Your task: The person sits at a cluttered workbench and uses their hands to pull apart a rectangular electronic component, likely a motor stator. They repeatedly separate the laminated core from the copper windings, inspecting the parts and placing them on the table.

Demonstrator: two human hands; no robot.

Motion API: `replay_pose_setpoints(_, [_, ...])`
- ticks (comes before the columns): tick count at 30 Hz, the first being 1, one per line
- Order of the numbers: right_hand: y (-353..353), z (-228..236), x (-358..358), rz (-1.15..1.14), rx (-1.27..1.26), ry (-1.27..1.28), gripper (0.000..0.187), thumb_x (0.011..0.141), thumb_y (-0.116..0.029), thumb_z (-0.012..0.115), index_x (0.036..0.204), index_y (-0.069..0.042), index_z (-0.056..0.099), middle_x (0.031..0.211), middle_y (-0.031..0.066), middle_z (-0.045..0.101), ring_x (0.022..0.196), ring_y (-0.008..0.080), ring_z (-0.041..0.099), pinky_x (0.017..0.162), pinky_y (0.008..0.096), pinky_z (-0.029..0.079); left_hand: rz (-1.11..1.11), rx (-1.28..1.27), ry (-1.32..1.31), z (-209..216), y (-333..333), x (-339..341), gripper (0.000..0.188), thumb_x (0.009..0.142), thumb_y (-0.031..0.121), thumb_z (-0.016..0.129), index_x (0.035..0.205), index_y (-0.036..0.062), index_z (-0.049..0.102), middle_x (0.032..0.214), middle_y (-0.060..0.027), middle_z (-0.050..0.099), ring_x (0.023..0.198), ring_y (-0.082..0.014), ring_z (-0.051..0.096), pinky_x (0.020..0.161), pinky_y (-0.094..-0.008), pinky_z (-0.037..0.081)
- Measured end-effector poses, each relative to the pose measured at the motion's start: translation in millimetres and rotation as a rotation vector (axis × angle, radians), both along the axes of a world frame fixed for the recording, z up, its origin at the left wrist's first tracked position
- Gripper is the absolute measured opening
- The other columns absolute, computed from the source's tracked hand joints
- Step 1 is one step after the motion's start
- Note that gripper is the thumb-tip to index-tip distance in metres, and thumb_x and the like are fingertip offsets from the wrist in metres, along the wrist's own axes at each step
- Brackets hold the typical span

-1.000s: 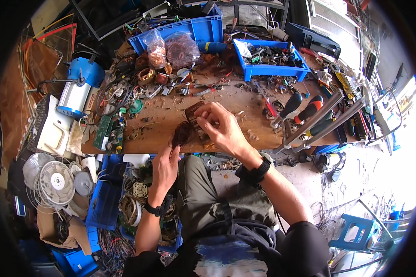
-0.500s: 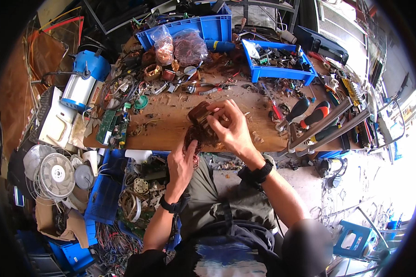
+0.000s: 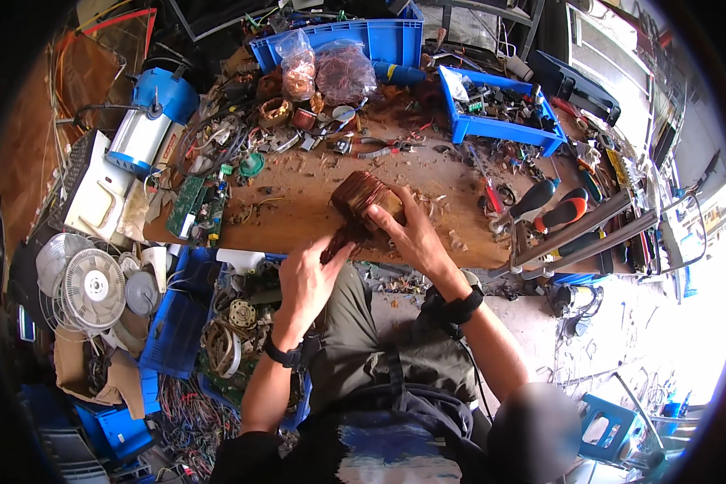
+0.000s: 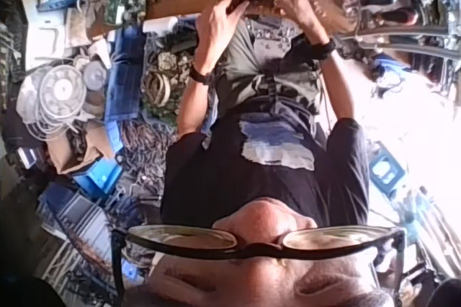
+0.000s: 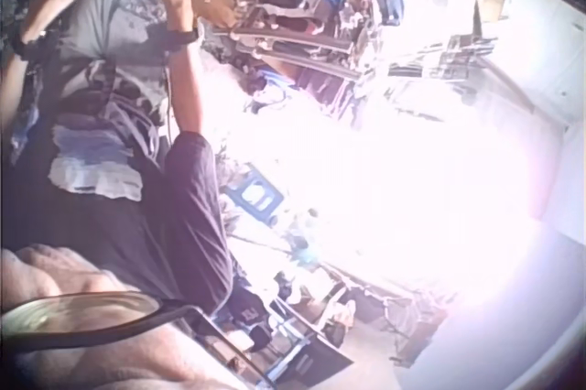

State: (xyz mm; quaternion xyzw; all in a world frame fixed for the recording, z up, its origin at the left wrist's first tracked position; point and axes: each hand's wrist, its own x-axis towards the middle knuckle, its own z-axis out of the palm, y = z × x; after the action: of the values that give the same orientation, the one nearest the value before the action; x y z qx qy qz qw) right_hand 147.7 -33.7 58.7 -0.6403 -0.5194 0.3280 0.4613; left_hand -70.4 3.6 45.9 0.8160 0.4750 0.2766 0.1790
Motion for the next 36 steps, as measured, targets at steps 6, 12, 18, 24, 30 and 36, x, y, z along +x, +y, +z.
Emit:
replay_pose_setpoints(6, [-19, 4, -5, 0.048, 0.066, 0.181, 0.069, 0.114, -0.052, 0.053, 0.160, -0.002, 0.041, 0.147, 0.0199, 0.058, 0.135, 0.0254, 0.055, 0.115, 0.0385, 0.043, -0.117, 0.133, -0.104, -1, 24, 29, 0.024, 0.094, 0.024, 0.081, 0.109, 0.0051, 0.079, 0.094, -0.0193, 0.078, 0.087, -0.0423, 0.074, 0.075, -0.0462, 0.058])
replay_pose_setpoints(12, [-25, -1, 18, 0.161, -0.032, 0.212, 0.076, 0.115, -0.058, 0.043, 0.166, -0.001, 0.036, 0.164, 0.0186, 0.047, 0.156, 0.0270, 0.040, 0.127, 0.0381, 0.031, -0.401, -0.638, -0.720, -2, 27, -7, 0.075, 0.092, 0.014, 0.089, 0.155, 0.0004, 0.051, 0.142, -0.0147, 0.068, 0.126, -0.0243, 0.068, 0.113, -0.0375, 0.053])
replay_pose_setpoints(18, [-20, -3, 29, 0.162, -0.141, 0.368, 0.070, 0.117, -0.047, 0.047, 0.165, 0.003, 0.037, 0.167, 0.0152, 0.046, 0.152, 0.0235, 0.044, 0.126, 0.0387, 0.035, -0.111, -0.344, -0.584, -27, -13, -13, 0.042, 0.099, 0.007, 0.079, 0.136, -0.0090, 0.066, 0.117, -0.0195, 0.080, 0.109, -0.0193, 0.077, 0.095, -0.0317, 0.062])
replay_pose_setpoints(24, [-7, -27, 52, 0.313, -0.037, 0.858, 0.055, 0.113, -0.023, 0.049, 0.163, 0.000, 0.041, 0.158, 0.0128, 0.053, 0.145, 0.0216, 0.050, 0.119, 0.0374, 0.043, -0.125, -0.342, -0.669, -24, 17, 23, 0.036, 0.099, 0.004, 0.078, 0.134, -0.0002, 0.074, 0.115, -0.0133, 0.083, 0.101, -0.0116, 0.076, 0.091, -0.0277, 0.060])
replay_pose_setpoints(30, [-4, -22, 48, 0.285, -0.058, 0.715, 0.050, 0.105, -0.005, 0.059, 0.154, -0.002, 0.051, 0.141, 0.0079, 0.064, 0.128, 0.0175, 0.063, 0.109, 0.0332, 0.052, -0.038, -0.094, -0.655, -34, 20, 47, 0.028, 0.094, 0.000, 0.080, 0.119, -0.0027, 0.067, 0.107, -0.0160, 0.081, 0.101, -0.0232, 0.079, 0.089, -0.0344, 0.060])
replay_pose_setpoints(36, [-2, -33, 47, 0.207, 0.077, 0.471, 0.038, 0.104, -0.004, 0.068, 0.142, -0.004, 0.059, 0.129, 0.0078, 0.069, 0.118, 0.0151, 0.067, 0.105, 0.0319, 0.055, -0.336, -0.587, -0.849, -41, 46, 41, 0.027, 0.101, 0.000, 0.072, 0.127, -0.0051, 0.066, 0.125, -0.0158, 0.077, 0.116, -0.0209, 0.074, 0.100, -0.0333, 0.057])
